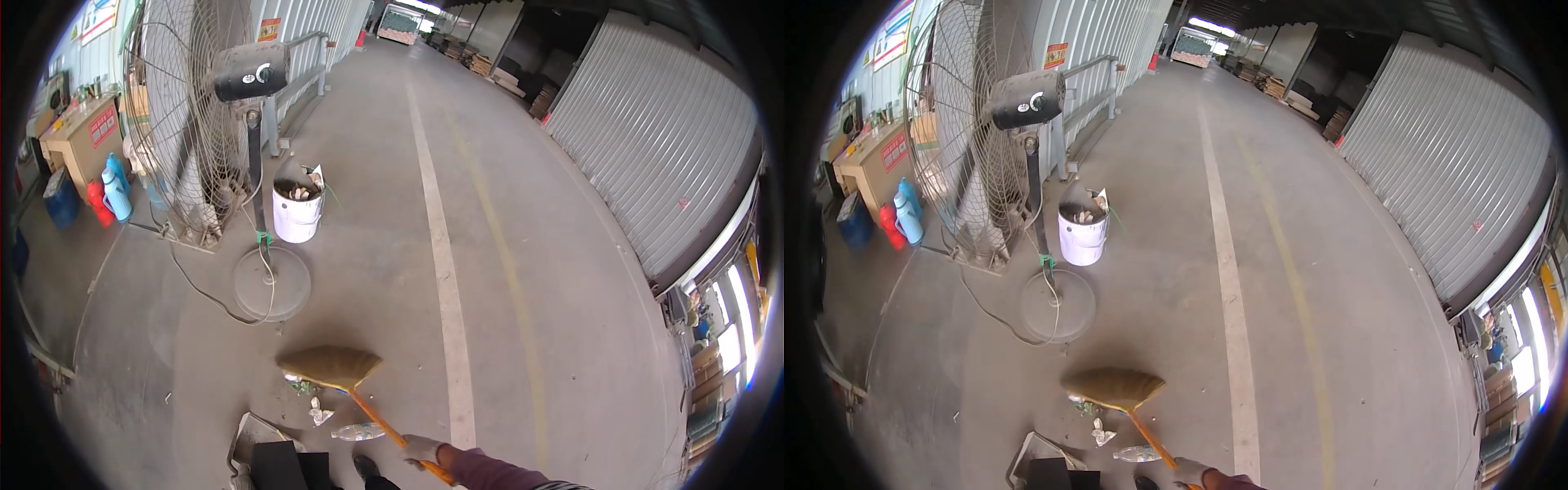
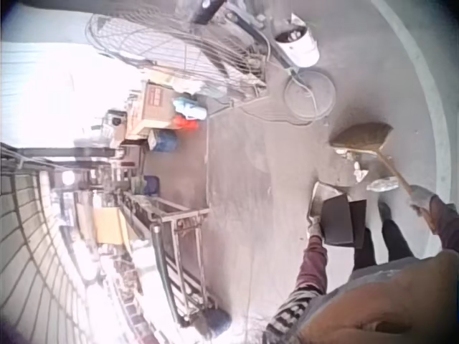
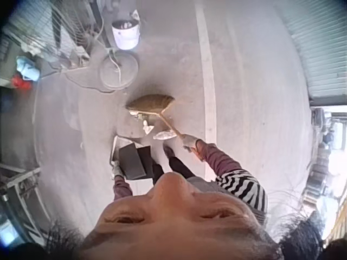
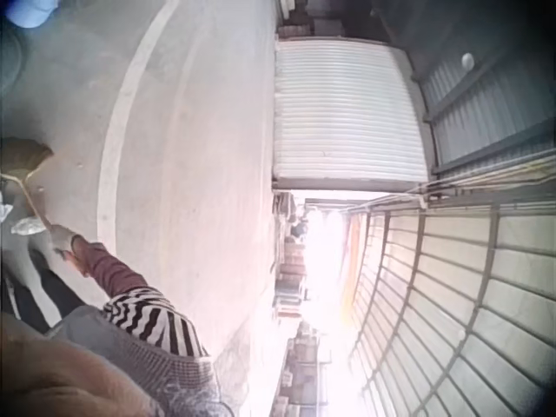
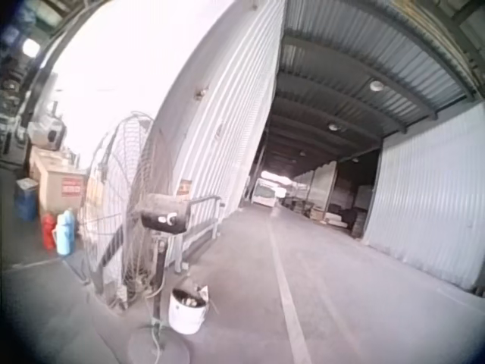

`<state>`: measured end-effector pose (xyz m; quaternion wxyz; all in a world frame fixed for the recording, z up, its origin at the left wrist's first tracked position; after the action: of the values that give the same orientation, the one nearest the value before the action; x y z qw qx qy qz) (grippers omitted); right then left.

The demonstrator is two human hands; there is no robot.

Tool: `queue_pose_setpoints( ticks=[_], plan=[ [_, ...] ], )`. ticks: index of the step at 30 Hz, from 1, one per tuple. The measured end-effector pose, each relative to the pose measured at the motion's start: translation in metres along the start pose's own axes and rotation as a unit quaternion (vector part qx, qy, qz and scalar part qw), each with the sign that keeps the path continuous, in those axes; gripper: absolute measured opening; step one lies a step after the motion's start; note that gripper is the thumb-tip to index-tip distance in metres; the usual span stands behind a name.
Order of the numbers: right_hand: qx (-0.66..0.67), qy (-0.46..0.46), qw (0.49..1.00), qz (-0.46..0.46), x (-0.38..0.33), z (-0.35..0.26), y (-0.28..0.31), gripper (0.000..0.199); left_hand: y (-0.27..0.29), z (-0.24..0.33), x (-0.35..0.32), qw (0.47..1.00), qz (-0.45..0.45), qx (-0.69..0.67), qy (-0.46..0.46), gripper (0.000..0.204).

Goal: Sweeping wood debris and trash into a dustpan and emptying it into a bin in a factory setting.

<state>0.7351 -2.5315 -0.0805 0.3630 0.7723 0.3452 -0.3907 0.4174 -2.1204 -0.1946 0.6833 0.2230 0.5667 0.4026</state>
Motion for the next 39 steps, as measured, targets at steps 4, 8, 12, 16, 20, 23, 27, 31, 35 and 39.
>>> queue_pose_setpoints(
  ticks=[4, 8, 12, 16, 20, 23, 27, 31, 35, 39],
  plan=[
    [0.027, -0.042, 0.998, 0.048, -0.09, -0.025, 0.06, 0.067, 0.034, 0.047, -0.039, 0.902, 0.167, -0.075, -0.39, 0.057],
    [0.016, -0.085, 0.982, 0.167, -0.119, -0.027, 0.128, 0.062, 0.114, 0.068, -0.11, 0.973, 0.178, -0.125, -0.077, 0.048],
    [-0.004, -0.068, 0.961, 0.267, -0.065, -0.016, 0.19, 0.057, 0.108, 0.001, -0.141, 0.899, 0.218, -0.366, 0.099, 0.037],
    [0.007, -0.108, 0.95, 0.294, 0.012, 0.04, 0.236, 0.057, 0.028, 0.015, -0.201, 0.807, 0.149, -0.536, 0.198, 0.06],
    [0.005, -0.185, 0.953, 0.241, 0.153, 0.174, 0.248, 0.051, -0.094, 0.044, -0.224, 0.94, 0.162, -0.291, 0.072, 0.03],
    [-0.32, -0.157, 0.911, 0.208, 0.252, 0.317, 0.28, 0.051, -0.216, 0.071, -0.213, 0.892, 0.127, -0.382, 0.208, 0.031],
    [-0.401, -0.136, 0.86, 0.286, 0.299, 0.287, 0.203, 0.069, -0.31, 0.002, -0.162, 0.831, 0.246, -0.379, 0.324, 0.046],
    [-0.403, 0.258, 0.859, 0.18, 0.385, 0.192, 0.034, 0.083, -0.379, -0.036, -0.128, 0.824, 0.217, -0.381, 0.358, 0.056],
    [-0.53, 0.256, 0.8, 0.114, 0.429, 0.155, -0.073, 0.074, -0.371, -0.065, -0.096, 0.89, 0.17, -0.338, 0.253, 0.051],
    [-0.498, 0.19, 0.84, 0.101, 0.454, 0.175, -0.077, 0.072, -0.37, -0.007, -0.103, 0.964, 0.084, -0.134, 0.214, 0.054]
  ],
)
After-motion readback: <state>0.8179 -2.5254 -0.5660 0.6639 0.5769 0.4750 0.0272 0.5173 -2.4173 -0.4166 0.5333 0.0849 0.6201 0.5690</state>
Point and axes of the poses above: each hand's wrist, its own x-axis towards the middle knuckle, its own y-axis out of the back of the hand, z = x × y, the point moved 9 cm from there along x, towards the middle knuckle, and after that the axes turned 12 degrees about z, right-handed, at the moved point
